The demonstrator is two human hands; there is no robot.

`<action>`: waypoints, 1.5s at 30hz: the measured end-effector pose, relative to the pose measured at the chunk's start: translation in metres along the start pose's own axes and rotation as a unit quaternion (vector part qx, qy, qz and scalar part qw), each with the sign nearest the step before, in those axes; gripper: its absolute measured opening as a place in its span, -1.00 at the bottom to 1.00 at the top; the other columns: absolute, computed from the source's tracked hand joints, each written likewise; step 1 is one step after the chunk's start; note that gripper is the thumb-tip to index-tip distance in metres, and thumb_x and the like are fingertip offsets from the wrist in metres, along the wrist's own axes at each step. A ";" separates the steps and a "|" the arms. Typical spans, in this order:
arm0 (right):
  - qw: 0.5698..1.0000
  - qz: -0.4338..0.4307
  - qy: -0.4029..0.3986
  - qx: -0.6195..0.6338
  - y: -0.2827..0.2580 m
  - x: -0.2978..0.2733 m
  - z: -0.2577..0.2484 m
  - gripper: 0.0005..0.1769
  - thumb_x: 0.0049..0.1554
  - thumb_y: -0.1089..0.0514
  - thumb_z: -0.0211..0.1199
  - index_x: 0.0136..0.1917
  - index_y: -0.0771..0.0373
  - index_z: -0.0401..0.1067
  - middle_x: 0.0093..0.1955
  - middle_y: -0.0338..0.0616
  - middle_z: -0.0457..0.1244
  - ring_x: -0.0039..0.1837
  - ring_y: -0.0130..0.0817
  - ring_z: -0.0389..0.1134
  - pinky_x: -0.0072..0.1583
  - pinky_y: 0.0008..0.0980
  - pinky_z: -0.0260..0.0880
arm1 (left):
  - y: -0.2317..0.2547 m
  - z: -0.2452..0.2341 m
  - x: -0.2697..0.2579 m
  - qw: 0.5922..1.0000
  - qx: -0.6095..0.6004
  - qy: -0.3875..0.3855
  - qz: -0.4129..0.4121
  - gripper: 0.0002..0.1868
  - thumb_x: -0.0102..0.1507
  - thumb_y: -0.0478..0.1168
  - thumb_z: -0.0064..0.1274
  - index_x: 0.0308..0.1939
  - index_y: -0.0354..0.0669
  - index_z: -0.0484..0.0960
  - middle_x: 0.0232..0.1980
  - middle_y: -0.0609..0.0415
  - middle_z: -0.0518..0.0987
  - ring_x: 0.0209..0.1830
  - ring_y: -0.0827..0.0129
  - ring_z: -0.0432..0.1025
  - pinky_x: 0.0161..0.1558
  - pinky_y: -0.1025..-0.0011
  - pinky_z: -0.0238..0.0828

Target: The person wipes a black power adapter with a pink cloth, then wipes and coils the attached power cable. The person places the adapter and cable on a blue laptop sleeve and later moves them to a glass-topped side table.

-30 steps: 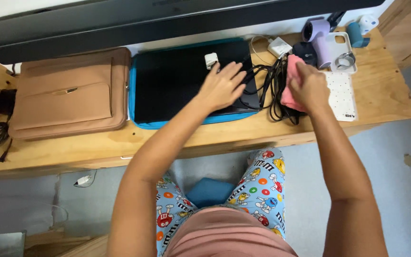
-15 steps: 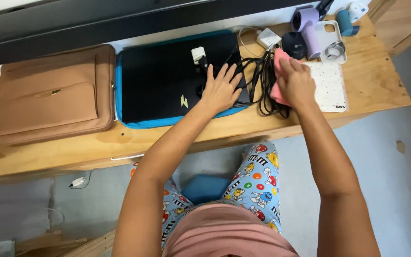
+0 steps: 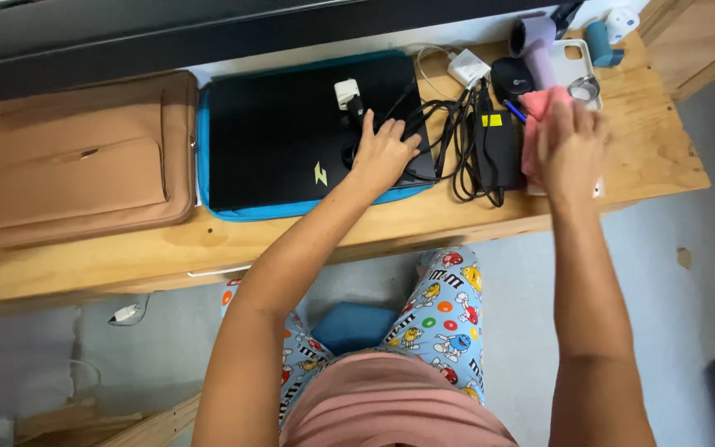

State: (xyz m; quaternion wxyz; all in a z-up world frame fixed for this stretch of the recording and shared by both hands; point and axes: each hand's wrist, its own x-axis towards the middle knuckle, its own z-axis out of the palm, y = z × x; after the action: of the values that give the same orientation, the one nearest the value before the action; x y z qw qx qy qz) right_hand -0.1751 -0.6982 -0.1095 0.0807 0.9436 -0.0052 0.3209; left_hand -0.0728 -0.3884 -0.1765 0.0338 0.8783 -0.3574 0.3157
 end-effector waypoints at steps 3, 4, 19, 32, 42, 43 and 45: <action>0.997 -0.037 0.071 -0.011 -0.009 -0.020 0.060 -0.86 0.30 0.04 0.22 0.07 0.05 0.53 -0.15 -0.17 0.29 -0.10 -0.13 0.31 0.00 -0.24 0.26 | -0.003 0.021 -0.007 1.000 -0.030 0.008 0.005 -0.81 0.25 0.02 0.24 -0.19 0.08 0.66 -0.08 -0.06 0.60 0.07 0.06 0.54 0.33 -0.36 0.04; 0.996 -0.034 0.079 0.021 -0.006 -0.030 0.097 -0.90 0.26 0.07 0.27 0.04 -0.04 0.57 -0.14 -0.25 0.28 -0.01 -0.20 0.36 0.11 -0.32 0.38 | -0.004 0.031 -0.009 0.998 -0.060 0.009 0.004 -0.80 0.25 -0.02 0.24 -0.13 0.04 0.68 -0.03 -0.09 0.61 0.07 0.04 0.56 0.34 -0.43 -0.01; 0.970 0.135 -0.203 0.022 -0.082 0.006 -0.001 -0.15 -0.03 -0.48 0.38 0.31 0.09 0.38 0.11 0.17 0.40 0.25 0.15 0.28 0.18 0.18 0.25 | -0.029 0.023 -0.011 0.995 -0.085 0.011 0.051 -0.76 0.30 0.01 0.14 -0.11 0.04 0.47 -0.04 0.01 0.38 -0.07 0.04 0.52 0.29 -0.34 0.13; 0.984 0.111 -0.085 0.107 -0.100 0.021 -0.023 -0.08 -0.12 -0.36 0.47 0.35 0.05 0.24 0.04 0.12 0.29 0.10 0.25 0.39 0.26 0.07 0.29 | -0.090 -0.043 -0.036 0.999 0.006 0.014 0.051 -0.79 0.24 0.03 0.16 -0.11 0.22 0.51 0.01 0.10 0.39 -0.37 0.25 0.49 -0.27 0.20 0.26; 0.968 0.050 -0.032 0.243 -0.174 0.062 -0.079 -0.21 -0.05 -0.35 0.54 0.30 -0.02 0.34 0.08 0.00 0.27 0.04 0.20 0.43 0.05 0.04 0.43 | -0.189 -0.100 -0.091 0.994 0.100 0.027 0.018 -0.83 0.23 0.03 0.21 -0.21 0.20 0.57 -0.05 0.17 0.48 -0.36 0.34 0.50 -0.15 0.24 0.29; 0.946 0.072 -0.066 0.310 -0.183 0.066 -0.089 -0.21 -0.02 -0.35 0.54 0.31 -0.02 0.31 0.15 0.09 0.26 0.11 0.36 0.39 0.09 0.24 0.38 | -0.200 -0.108 -0.096 0.991 0.128 0.027 0.009 -0.82 0.21 0.04 0.24 -0.22 0.21 0.58 -0.05 0.20 0.49 -0.37 0.35 0.49 -0.13 0.25 0.29; 0.937 0.084 -0.084 0.330 -0.184 0.065 -0.059 -0.22 -0.05 -0.33 0.56 0.29 -0.07 0.32 0.15 0.00 0.26 0.14 0.27 0.39 0.11 0.18 0.39 | -0.213 -0.115 -0.103 0.989 0.145 0.035 0.000 -0.81 0.20 0.03 0.27 -0.22 0.21 0.58 -0.03 0.18 0.49 -0.38 0.35 0.48 -0.09 0.23 0.28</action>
State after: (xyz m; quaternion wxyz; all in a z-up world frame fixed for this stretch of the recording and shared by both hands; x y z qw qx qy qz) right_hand -0.1480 -0.5045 -0.0514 -0.2630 0.9368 0.0150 0.2302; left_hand -0.0522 -0.1352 -0.1087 -0.0815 0.8625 -0.3061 0.3947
